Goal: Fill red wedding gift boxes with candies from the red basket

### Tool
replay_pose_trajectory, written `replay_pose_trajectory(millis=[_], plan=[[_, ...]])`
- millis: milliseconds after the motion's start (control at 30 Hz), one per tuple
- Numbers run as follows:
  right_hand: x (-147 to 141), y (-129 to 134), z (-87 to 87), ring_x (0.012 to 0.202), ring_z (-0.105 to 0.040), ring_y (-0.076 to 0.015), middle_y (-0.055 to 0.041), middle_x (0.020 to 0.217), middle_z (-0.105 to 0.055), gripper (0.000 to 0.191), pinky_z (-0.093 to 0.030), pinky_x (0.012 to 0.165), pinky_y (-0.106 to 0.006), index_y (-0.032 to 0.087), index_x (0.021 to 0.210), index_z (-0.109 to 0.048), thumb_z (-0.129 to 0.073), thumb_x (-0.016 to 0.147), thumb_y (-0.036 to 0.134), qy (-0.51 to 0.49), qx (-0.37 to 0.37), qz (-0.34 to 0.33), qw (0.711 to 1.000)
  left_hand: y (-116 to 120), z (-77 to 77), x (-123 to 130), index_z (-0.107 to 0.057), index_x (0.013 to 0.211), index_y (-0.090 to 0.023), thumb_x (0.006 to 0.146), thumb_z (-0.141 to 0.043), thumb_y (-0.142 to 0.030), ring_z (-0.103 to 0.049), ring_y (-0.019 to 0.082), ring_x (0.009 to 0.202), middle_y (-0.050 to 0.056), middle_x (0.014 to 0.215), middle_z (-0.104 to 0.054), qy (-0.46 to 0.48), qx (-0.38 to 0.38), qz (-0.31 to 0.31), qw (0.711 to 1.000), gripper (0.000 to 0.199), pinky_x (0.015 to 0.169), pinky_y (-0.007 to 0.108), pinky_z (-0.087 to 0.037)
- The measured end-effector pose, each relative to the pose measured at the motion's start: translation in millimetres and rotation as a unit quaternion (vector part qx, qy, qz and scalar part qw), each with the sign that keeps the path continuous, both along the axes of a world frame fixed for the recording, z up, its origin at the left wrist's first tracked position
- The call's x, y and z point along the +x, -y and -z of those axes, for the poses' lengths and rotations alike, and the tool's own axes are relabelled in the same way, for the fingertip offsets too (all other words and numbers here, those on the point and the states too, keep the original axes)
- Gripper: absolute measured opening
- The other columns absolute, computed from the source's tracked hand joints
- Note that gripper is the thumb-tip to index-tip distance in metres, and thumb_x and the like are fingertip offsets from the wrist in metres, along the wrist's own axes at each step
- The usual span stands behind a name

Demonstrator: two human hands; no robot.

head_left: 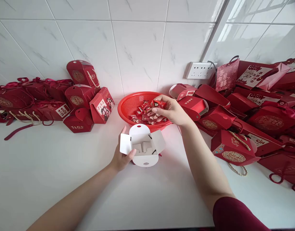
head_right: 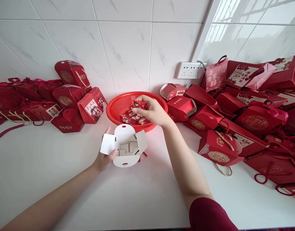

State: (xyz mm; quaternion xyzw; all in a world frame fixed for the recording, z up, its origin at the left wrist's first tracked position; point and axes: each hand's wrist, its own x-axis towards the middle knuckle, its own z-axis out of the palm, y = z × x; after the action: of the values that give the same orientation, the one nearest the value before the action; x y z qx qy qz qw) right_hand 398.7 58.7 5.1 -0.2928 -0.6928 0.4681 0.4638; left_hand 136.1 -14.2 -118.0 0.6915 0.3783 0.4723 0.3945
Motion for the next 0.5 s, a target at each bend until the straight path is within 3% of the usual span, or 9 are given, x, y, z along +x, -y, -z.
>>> replay_pose_trajectory(millis=[67,133,200,333,500], plan=[[-6.5,16.7,-9.8,0.087,-0.07,-0.0201,-0.0022,0.096,-0.068,0.027,-0.06,0.061,-0.028,0.024,0.102,-0.051,-0.069,0.089,0.04,0.048,-0.03,-0.085,0.995,0.1,0.0,0.1,-0.007,0.159,-0.024,0.088,-0.062,-0.046,-0.055,0.032,0.119,0.01,0.119,-0.06,-0.007,0.0,-0.004,1.0,0.092,0.111,0.055,-0.034],[-14.6,29.4,-13.9,0.092,-0.068,-0.0205,-0.0031,0.1,-0.068,0.02,-0.059,0.066,-0.029,0.024,0.104,-0.051,-0.063,0.094,0.037,0.144,-0.055,-0.17,0.973,0.0,0.3,0.2,-0.009,0.158,-0.024,0.088,-0.063,-0.047,-0.053,0.033,0.122,0.011,0.124,-0.058,-0.009,0.002,-0.005,1.0,0.091,0.113,0.056,-0.032],[-22.8,37.2,-14.0,0.09,-0.066,-0.0191,-0.0021,0.097,-0.068,0.014,-0.056,0.072,-0.03,0.023,0.105,-0.054,-0.058,0.096,0.033,0.236,-0.039,-0.213,0.947,-0.1,1.1,0.5,-0.01,0.158,-0.024,0.087,-0.064,-0.047,-0.051,0.034,0.126,0.013,0.129,-0.056,0.004,-0.005,0.003,1.0,0.092,0.113,0.057,-0.032],[-32.1,45.2,-14.5,0.086,-0.063,-0.0184,-0.0006,0.095,-0.068,0.012,-0.048,0.076,-0.03,0.023,0.105,-0.057,-0.053,0.097,0.031,0.322,0.036,-0.175,0.93,0.8,3.6,2.1,-0.01,0.157,-0.026,0.085,-0.067,-0.044,-0.051,0.036,0.128,0.014,0.134,-0.052,0.032,0.002,0.026,0.999,0.094,0.111,0.059,-0.036],[-25.9,59.7,-27.4,0.073,-0.058,-0.0153,0.0006,0.088,-0.065,0.013,-0.043,0.067,-0.027,0.021,0.108,-0.058,-0.049,0.099,0.024,0.31,0.117,-0.097,0.939,5.7,4.4,3.6,-0.017,0.157,-0.029,0.075,-0.074,-0.048,-0.046,0.041,0.13,0.013,0.141,-0.046,-0.006,0.114,0.014,0.993,0.102,0.107,0.061,-0.04]])
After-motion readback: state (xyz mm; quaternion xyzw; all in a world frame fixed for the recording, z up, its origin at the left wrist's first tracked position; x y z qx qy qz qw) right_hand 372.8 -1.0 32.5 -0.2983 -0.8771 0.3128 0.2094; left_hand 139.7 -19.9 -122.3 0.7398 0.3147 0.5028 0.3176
